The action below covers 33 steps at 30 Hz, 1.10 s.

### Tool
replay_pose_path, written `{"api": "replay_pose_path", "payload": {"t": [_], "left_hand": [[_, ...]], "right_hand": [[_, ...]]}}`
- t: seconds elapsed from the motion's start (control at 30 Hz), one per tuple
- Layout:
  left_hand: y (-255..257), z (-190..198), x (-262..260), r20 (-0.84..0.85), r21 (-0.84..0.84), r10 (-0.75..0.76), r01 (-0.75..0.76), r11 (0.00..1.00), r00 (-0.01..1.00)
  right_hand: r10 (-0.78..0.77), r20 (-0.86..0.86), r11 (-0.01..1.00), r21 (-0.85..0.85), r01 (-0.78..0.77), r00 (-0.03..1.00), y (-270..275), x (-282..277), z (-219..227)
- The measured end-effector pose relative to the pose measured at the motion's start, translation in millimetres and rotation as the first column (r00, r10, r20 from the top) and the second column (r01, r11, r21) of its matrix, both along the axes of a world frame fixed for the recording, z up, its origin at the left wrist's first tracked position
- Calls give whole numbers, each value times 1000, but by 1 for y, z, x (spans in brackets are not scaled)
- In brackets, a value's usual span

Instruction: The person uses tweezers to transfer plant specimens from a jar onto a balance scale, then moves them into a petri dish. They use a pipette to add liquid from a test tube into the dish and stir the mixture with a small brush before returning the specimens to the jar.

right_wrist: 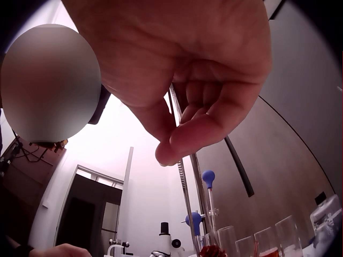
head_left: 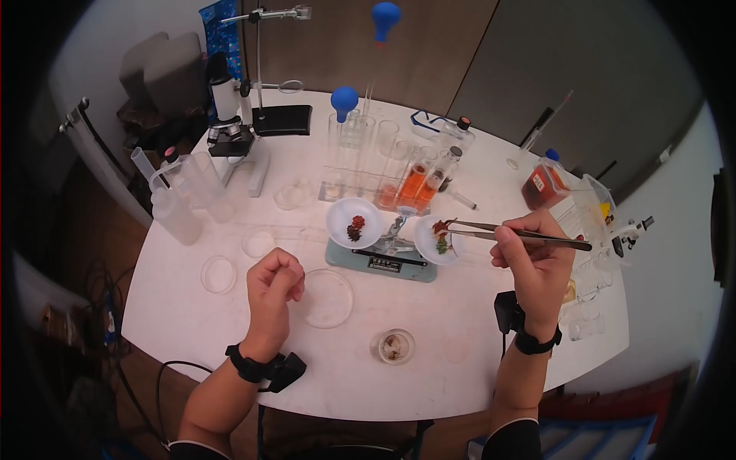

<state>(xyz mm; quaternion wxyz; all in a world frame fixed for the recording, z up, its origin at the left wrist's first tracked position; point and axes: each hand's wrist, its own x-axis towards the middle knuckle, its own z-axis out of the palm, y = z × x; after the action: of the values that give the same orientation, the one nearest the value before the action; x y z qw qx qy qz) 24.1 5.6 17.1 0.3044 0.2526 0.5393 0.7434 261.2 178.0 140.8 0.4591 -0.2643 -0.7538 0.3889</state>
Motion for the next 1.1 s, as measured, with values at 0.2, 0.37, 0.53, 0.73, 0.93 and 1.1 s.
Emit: {"api": "replay_pose_path", "payload": {"t": [0.2,0.37,0.53,0.73,0.93,1.1], "left_hand": [[0,0,-2,-3,8,-11,11,1000,1000],[-1,-4,-3,19,48,-12,11,999,1000],[0,-3,-3,19,44,-13,13,999,1000],[0,-5,-3,24,52,-19,17,998,1000],[0,-4,-3,21,45,-13,12,999,1000],[0,-5,-3,12,45,-15,14,999,1000]], "right_hand": [[26,89,1000,-10,-25,996,2,-6,-5],[44,128,999,-12,-43,991,4,-7,-7],[47,122,999,-13,-46,991,5,-7,-8],[37,98,999,1,-37,995,5,-5,-7],[27,87,1000,2,-28,996,2,-4,-5],[30,116,999,10,-31,993,4,-1,-4]]}}
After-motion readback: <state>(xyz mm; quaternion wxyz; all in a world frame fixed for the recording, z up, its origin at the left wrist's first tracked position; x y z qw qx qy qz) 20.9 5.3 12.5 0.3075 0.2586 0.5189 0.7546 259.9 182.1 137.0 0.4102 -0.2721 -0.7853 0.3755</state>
